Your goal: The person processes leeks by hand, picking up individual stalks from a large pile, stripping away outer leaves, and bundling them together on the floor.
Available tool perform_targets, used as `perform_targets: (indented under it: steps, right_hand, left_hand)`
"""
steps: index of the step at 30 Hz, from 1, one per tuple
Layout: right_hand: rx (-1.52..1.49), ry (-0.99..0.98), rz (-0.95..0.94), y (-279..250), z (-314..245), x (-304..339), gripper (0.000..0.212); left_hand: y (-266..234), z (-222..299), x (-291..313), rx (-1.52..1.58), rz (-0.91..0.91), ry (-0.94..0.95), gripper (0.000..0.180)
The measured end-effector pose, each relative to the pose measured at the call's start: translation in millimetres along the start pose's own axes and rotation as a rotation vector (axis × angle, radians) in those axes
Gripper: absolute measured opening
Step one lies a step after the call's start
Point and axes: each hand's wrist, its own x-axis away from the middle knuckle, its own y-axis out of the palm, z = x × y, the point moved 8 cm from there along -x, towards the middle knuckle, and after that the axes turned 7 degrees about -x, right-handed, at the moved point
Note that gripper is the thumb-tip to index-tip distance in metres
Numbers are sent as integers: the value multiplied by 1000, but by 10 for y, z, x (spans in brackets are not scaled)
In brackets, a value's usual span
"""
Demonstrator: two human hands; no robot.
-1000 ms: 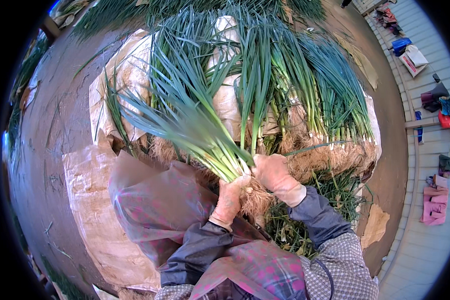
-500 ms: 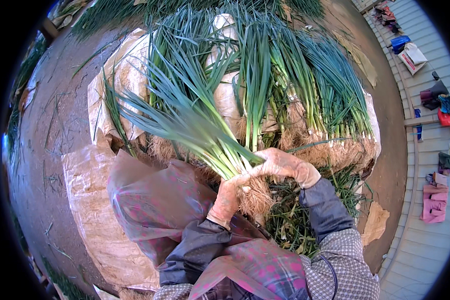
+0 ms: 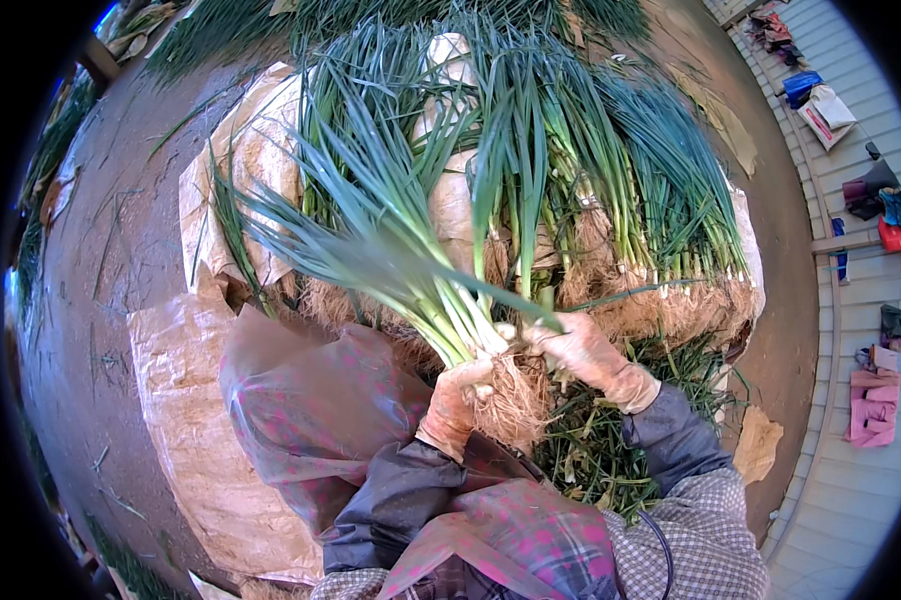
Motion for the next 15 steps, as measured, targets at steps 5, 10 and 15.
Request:
perform_targets:
  steps: [5,10,15]
  right_hand:
    - [-162,-353,640,-849,-9,708,22]
    - [-321,152,1107,-1590,1195,1809,33]
    - [477,504,236,-835,1578,1439,56]
  left_hand:
    - [138,182,-23,140,-101,187,65]
    - [209,147,-7,243,-150,160,54]
    - [78,-44,4,116,-11,13,45]
